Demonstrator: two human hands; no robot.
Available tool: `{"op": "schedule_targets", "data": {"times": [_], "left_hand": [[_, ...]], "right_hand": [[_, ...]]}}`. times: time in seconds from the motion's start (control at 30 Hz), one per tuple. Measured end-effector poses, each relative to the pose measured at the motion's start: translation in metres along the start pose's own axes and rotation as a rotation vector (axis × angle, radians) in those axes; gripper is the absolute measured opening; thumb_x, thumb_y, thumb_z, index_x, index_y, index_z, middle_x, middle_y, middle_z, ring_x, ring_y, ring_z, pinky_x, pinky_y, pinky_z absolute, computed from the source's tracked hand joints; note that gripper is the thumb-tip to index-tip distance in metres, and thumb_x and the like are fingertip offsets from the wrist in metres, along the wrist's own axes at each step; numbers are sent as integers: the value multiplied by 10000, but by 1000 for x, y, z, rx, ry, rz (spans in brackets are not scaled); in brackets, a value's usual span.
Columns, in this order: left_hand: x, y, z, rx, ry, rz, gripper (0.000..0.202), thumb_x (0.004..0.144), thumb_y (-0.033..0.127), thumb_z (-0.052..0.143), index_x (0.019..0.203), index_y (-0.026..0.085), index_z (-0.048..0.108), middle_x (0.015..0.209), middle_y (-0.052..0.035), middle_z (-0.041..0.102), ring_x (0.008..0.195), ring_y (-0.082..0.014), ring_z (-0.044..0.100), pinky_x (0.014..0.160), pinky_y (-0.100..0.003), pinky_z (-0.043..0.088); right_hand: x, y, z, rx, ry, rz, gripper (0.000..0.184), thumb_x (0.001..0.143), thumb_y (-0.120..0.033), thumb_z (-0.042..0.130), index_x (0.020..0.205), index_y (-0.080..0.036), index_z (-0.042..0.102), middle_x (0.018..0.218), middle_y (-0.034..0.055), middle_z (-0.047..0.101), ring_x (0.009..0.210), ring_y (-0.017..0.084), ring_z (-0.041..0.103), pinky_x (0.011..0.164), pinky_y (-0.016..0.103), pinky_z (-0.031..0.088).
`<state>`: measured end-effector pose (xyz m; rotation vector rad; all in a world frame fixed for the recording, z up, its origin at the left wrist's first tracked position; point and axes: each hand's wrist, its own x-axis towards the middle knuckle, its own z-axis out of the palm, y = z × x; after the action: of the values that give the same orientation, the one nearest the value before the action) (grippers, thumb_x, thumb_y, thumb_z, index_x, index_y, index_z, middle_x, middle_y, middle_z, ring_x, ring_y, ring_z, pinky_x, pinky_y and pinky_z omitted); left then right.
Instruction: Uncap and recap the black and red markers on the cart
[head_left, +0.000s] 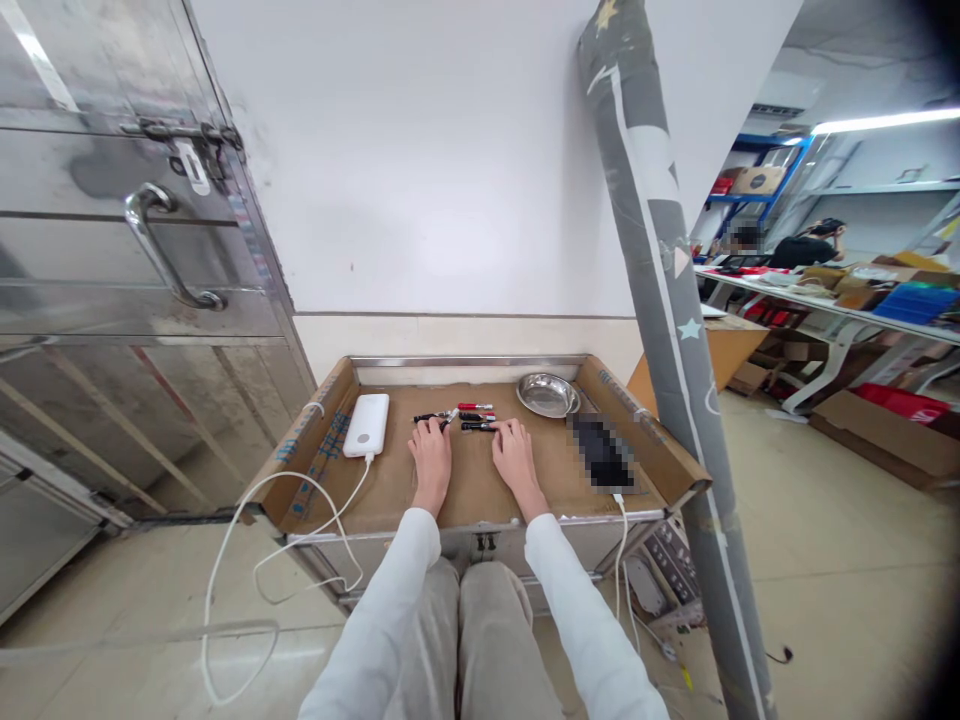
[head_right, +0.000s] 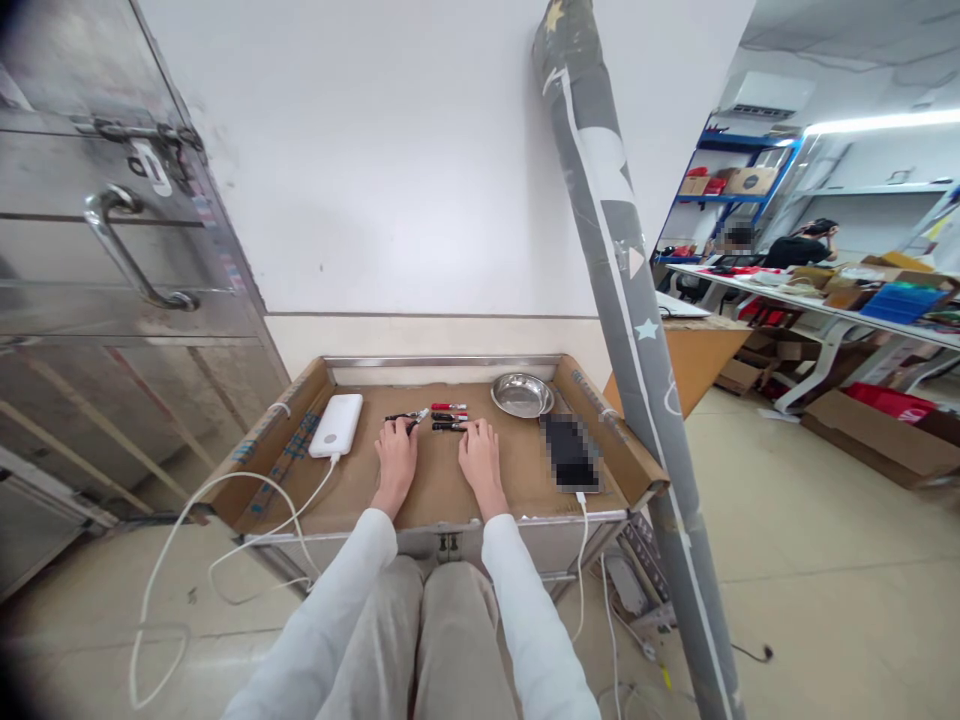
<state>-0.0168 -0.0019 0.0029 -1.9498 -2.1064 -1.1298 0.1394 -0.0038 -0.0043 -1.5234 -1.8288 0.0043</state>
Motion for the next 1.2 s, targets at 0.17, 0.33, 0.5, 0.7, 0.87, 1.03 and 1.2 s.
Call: {"op": "schedule_targets", "data": {"times": [0.17, 0.33, 0.5, 0.7, 0.87, 1.03, 1.2], "left_hand": [[0, 2, -1, -431, -192, 369, 183, 948, 296, 411, 1072, 222, 524, 1060, -63, 521, 955, -177, 580, 891, -327, 457], [0, 2, 2, -545, -199, 412, 207, 909, 300, 511, 1099, 220, 526, 1041, -49, 560, 977, -166, 587, 919, -322, 468], [0, 2, 4, -730, -105, 289, 349, 895, 334, 538, 1213, 216, 458, 1110, -71, 592, 978, -150, 610, 868, -299, 520], [-1, 1, 4, -736, -8, 295, 304, 924, 353, 483, 1197, 219, 482, 1123, -74, 608, 962, -149, 631, 860, -312, 537], [0, 1, 0, -707, 69, 251, 279, 939, 353, 449, 1175, 212, 498, 1119, -86, 603, 962, -154, 626, 844, -314, 537], [1, 0, -2, -685, 104, 202, 251, 949, 344, 425, 1133, 199, 516, 1096, -86, 600, 968, -155, 611, 856, -318, 520], [2, -4, 6, -692, 49, 184, 229, 945, 352, 431, 1078, 195, 530, 1040, -78, 609, 928, -159, 621, 831, -315, 523]], "right_hand": [[0, -9, -7, 272, 5, -166, 556, 843, -98, 414, 1385, -195, 339, 1280, 120, 458, 1219, 210, 432, 1029, 387, 378], [0, -6, -4, 377, -86, -169, 372, 874, -111, 371, 1192, -208, 538, 1161, 98, 530, 1121, 195, 523, 1012, 377, 414], [0, 1, 2, 444, -135, -183, 386, 884, -104, 359, 1199, -217, 552, 1187, 85, 582, 1133, 184, 541, 1023, 371, 408], [1, 4, 8, 468, -116, -172, 387, 896, -151, 399, 1250, -208, 544, 1239, 91, 596, 1151, 196, 554, 1030, 380, 411], [1, 4, 10, 474, -82, -146, 351, 896, -180, 426, 1215, -228, 565, 1207, 76, 629, 1090, 194, 601, 981, 356, 450], [1, 5, 8, 412, -53, -76, 237, 902, -201, 435, 1050, -206, 621, 1037, 79, 690, 942, 205, 652, 871, 341, 490], [0, 10, 8, 357, 27, 3, 225, 915, -206, 411, 993, -180, 620, 994, 97, 693, 920, 213, 647, 857, 350, 484]]}}
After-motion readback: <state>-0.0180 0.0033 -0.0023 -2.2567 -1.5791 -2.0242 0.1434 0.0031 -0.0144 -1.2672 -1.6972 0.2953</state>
